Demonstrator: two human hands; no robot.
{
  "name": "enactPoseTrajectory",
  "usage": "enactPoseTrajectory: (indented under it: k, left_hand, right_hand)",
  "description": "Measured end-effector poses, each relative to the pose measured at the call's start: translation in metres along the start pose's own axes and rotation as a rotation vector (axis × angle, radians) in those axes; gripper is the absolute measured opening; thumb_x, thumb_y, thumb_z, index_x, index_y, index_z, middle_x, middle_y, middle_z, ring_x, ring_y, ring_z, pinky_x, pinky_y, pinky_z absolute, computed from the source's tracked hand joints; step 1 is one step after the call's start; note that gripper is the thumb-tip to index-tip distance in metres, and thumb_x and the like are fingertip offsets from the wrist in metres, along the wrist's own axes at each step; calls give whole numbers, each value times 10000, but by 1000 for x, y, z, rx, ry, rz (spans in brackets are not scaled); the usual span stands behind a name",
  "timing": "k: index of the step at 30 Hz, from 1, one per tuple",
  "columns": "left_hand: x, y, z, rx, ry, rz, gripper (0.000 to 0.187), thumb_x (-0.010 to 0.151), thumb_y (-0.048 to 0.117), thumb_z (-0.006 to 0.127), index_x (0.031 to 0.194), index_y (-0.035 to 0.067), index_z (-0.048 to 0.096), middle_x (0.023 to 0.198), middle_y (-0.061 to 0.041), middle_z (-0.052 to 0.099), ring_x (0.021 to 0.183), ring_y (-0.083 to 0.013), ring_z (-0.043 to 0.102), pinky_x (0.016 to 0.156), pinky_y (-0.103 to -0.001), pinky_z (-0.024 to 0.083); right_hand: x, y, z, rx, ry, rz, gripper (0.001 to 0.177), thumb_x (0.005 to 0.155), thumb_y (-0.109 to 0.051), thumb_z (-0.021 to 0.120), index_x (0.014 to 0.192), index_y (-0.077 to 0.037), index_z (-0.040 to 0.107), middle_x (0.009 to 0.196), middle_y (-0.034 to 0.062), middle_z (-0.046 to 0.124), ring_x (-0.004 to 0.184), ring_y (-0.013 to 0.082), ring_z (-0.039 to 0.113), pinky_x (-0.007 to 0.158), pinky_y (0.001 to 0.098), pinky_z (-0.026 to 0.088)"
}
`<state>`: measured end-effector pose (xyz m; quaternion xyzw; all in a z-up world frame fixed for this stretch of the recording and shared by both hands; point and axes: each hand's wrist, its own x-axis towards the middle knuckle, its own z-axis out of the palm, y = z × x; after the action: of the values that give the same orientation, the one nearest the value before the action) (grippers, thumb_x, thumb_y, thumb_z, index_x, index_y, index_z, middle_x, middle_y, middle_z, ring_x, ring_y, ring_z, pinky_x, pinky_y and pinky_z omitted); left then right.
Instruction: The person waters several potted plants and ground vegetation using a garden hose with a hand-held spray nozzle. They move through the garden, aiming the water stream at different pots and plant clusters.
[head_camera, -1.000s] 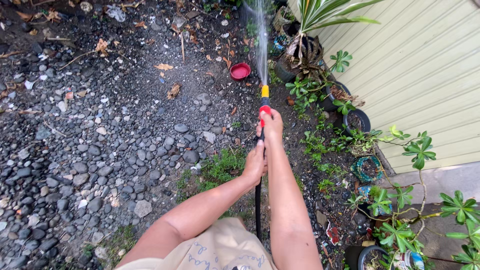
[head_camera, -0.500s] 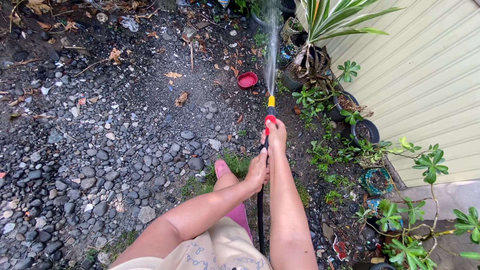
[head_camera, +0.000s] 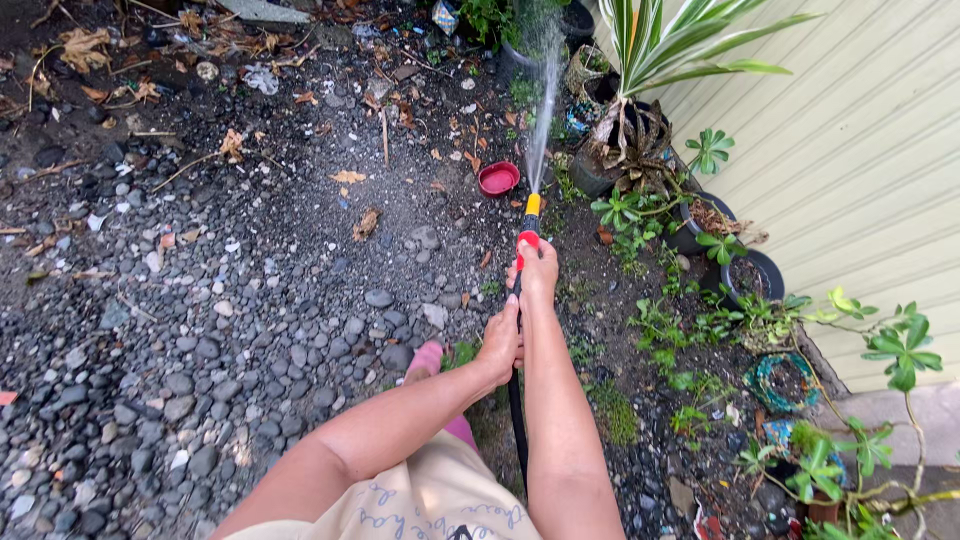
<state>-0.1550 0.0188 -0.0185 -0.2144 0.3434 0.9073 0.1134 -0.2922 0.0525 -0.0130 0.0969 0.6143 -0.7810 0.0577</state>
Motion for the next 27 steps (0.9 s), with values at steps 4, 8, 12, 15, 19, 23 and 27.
enactPoseTrajectory:
  k: [4, 8, 12, 15, 19, 23, 27]
  left_hand:
    - [56, 27, 6, -60, 23, -48, 485, 1031, 612, 393, 840, 173, 474, 546, 56, 365, 359, -96, 282, 357, -299, 189]
    - [126, 49, 20, -120, 4, -66, 497, 1034, 631, 408, 849, 176, 487, 540, 52, 357, 360, -100, 282, 353, -300, 195]
    - [184, 51, 39, -150, -6, -115, 519, 1028, 645, 397, 855, 166, 498, 529, 46, 367, 353, -110, 296, 347, -304, 209]
    - [230, 56, 56, -48, 80, -187, 524, 1019, 648, 402, 863, 160, 514, 531, 20, 431, 358, -128, 350, 350, -318, 219]
    - [271, 52, 73, -68, 52, -245, 505, 1008, 662, 418, 888, 181, 517, 538, 20, 430, 357, -127, 353, 350, -312, 224]
    - [289, 33, 80, -25, 64, -307, 552, 999, 706, 402, 965, 174, 546, 588, 15, 498, 399, -122, 420, 375, -302, 267]
    - [295, 21, 85, -40, 50, -334, 586, 980, 719, 384, 1009, 162, 564, 605, 1, 558, 412, -120, 440, 384, -298, 275]
  right_hand:
    - [56, -7, 24, -64, 41, 23, 321, 960, -169, 638, 1238, -94, 497, 670, 55, 510, 418, 148, 470, 339, 304, 367]
    - [128, -16, 34, -97, 48, 64, 353, 957, -183, 637, 1276, -111, 503, 658, 30, 517, 419, 133, 469, 340, 296, 350]
    - [189, -20, 23, -182, 108, 83, 404, 942, -193, 666, 1311, -148, 506, 647, 36, 518, 421, 144, 488, 348, 300, 370]
    - [230, -25, 15, -203, 195, 107, 413, 941, -225, 675, 1306, -150, 497, 650, 33, 534, 420, 142, 491, 350, 301, 385]
    - [270, -30, -6, -153, 227, 144, 420, 939, -204, 668, 1314, -155, 488, 638, 27, 504, 411, 137, 473, 341, 300, 356]
    - [289, -25, -24, -189, 63, 93, 451, 930, -141, 667, 1352, -154, 510, 691, 9, 531, 416, 100, 462, 335, 269, 342]
    - [294, -22, -40, -160, 27, 126, 488, 932, -136, 659, 1387, -170, 488, 714, 18, 534, 407, 88, 435, 321, 259, 321]
